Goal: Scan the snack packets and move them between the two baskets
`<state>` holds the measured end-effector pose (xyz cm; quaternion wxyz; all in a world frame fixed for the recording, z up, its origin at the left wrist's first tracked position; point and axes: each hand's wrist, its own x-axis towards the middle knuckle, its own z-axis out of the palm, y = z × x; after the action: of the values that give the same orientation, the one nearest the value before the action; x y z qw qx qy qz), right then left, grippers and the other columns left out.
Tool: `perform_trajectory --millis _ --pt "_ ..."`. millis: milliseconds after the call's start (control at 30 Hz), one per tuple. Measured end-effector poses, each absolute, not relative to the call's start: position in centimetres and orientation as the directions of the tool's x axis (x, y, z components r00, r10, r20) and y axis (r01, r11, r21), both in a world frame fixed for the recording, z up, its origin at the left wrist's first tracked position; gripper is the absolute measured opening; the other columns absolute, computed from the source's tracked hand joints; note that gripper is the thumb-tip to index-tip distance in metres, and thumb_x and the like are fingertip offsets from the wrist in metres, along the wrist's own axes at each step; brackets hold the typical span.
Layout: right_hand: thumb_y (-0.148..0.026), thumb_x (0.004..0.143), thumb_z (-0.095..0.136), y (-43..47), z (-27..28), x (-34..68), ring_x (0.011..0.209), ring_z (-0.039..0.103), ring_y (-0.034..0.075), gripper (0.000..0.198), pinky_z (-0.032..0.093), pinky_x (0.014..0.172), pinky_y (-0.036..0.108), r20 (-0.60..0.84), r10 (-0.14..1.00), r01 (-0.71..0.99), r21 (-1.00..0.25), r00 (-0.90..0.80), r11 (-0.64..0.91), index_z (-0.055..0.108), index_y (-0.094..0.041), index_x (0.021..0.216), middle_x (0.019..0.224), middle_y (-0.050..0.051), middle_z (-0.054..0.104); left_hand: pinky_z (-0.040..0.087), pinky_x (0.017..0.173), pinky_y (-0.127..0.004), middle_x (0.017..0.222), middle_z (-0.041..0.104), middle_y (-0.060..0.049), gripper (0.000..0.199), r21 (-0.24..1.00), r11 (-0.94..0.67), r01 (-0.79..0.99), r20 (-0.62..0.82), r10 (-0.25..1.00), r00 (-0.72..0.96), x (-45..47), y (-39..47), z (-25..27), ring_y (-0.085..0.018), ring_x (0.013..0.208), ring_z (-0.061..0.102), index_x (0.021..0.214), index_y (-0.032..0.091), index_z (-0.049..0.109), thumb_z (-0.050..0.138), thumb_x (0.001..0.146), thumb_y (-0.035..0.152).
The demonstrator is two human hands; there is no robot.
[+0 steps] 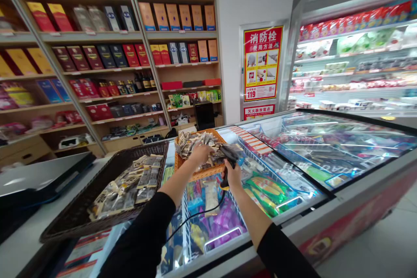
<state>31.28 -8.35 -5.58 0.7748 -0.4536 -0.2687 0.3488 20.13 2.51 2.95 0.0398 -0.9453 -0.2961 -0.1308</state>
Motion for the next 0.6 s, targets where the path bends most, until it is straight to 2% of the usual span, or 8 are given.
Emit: perform_trajectory --millis 100,200,267,367,467,600 --pt "-0.049 0.073 0.064 -8.6 -5.5 31.3 0.032 0.043 0.014 0.032 0.033 0.033 0.027 0.122 0.785 -0.269 -0.898 0.608 0.348 0.047 -0.024 0.062 0.043 -0.005 0.048 0.041 0.097 -0.038 0.104 0.071 -0.006 0.02 0.289 -0.811 0.509 0.373 0.585 0.72 16.6 3.3 4.3 -0.025 0.103 0.062 0.094 0.021 0.072 0.061 0.078 0.026" --pt "-0.05 0.072 0.065 -9.1 -5.5 30.7 0.033 0.044 0.012 0.032 0.034 0.034 0.026 0.17 0.802 -0.246 -0.897 0.573 0.366 0.05 -0.023 0.066 0.044 -0.005 0.05 0.05 0.079 -0.034 0.089 0.072 -0.007 0.037 0.678 -0.609 0.412 0.368 0.766 0.527 12.6 3.4 5.0 -0.025 0.086 0.067 0.091 0.016 0.071 0.064 0.074 0.049" --pt "-0.051 0.071 0.066 -9.3 -5.4 29.7 0.033 0.044 0.012 0.033 0.034 0.034 0.025 0.192 0.831 -0.261 -0.892 0.522 0.37 0.052 -0.021 0.071 0.046 -0.006 0.049 0.052 0.068 -0.032 0.077 0.071 -0.006 0.049 0.856 -0.417 0.305 0.287 0.875 0.39 10.1 3.4 4.9 -0.022 0.072 0.067 0.095 0.015 0.068 0.066 0.069 0.056" --pt "-0.05 0.069 0.067 -9.4 -5.2 27.4 0.033 0.044 0.011 0.034 0.035 0.033 0.023 0.204 0.894 -0.291 -0.897 0.398 0.334 0.054 -0.02 0.079 0.047 -0.008 0.05 0.05 0.058 -0.026 0.068 0.067 -0.002 0.054 0.937 -0.288 0.199 0.252 0.95 0.187 7.3 3.5 3.6 -0.016 0.06 0.063 0.092 0.015 0.066 0.072 0.059 0.058" --pt "-0.047 0.071 0.066 -9.4 -5.0 25.4 0.032 0.043 0.01 0.031 0.034 0.033 0.022 0.238 0.939 -0.248 -0.921 0.25 0.299 0.055 -0.019 0.08 0.047 -0.007 0.05 0.044 0.054 -0.021 0.063 0.064 -0.001 0.052 0.935 -0.319 0.154 0.314 0.948 0.051 5.8 3.9 1.7 -0.012 0.057 0.057 0.079 0.014 0.066 0.073 0.055 0.06" --pt "-0.044 0.075 0.063 -10.2 -5.1 24.1 0.032 0.041 0.009 0.026 0.033 0.033 0.021 0.258 0.957 -0.184 -0.942 0.136 0.28 0.055 -0.02 0.076 0.046 -0.007 0.05 0.039 0.05 -0.019 0.058 0.062 0.0 0.051 0.931 -0.358 0.064 0.36 0.933 -0.022 5.7 4.5 0.2 -0.01 0.053 0.051 0.075 0.013 0.066 0.071 0.056 0.06"
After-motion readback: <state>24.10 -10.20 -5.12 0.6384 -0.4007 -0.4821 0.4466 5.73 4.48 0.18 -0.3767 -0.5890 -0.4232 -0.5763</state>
